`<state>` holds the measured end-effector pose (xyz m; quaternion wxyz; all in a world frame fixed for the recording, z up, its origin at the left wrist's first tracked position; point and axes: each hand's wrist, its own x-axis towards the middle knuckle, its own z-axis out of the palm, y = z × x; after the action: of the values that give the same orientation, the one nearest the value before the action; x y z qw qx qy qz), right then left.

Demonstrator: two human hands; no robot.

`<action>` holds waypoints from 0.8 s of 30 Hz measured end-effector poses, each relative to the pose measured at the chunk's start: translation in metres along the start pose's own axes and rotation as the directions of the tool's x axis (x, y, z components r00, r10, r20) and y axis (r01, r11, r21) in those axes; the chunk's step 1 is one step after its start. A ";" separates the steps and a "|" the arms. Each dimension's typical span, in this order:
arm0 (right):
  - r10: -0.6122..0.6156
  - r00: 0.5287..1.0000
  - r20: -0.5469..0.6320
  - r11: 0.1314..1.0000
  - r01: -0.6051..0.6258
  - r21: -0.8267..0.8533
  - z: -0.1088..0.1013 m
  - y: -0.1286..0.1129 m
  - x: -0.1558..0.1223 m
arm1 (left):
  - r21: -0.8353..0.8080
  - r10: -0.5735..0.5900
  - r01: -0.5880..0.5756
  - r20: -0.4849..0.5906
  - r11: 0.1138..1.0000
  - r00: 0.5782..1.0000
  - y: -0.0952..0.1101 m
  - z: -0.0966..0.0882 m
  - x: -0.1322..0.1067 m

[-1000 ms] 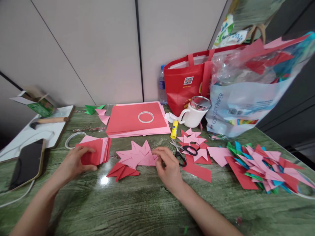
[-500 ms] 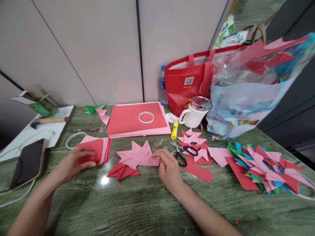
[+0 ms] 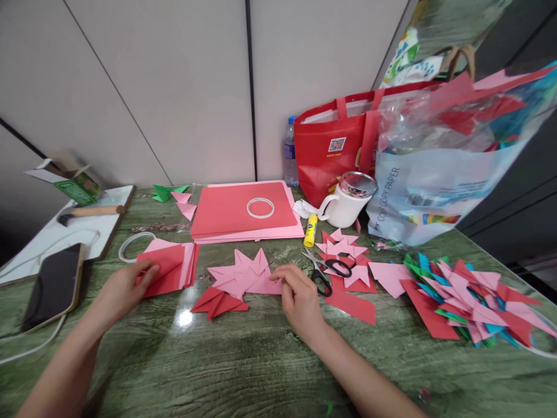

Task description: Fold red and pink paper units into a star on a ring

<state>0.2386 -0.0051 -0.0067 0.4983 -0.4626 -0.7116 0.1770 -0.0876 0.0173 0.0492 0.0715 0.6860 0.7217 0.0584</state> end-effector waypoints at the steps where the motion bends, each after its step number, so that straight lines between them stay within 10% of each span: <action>1: -0.004 1.000 -0.001 1.000 0.004 -0.003 0.000 0.000 0.000 | 0.024 -0.026 0.026 -0.006 0.999 1.000 0.000 0.001 0.000; 24: 0.010 0.999 -0.034 1.000 -0.010 -0.009 -0.001 0.002 0.000 | -0.145 0.017 -0.017 0.002 0.989 1.000 0.014 -0.003 -0.007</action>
<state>0.2403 -0.0045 -0.0081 0.5074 -0.4714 -0.7014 0.1681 -0.0739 0.0111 0.0553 0.1222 0.6851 0.7096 0.1102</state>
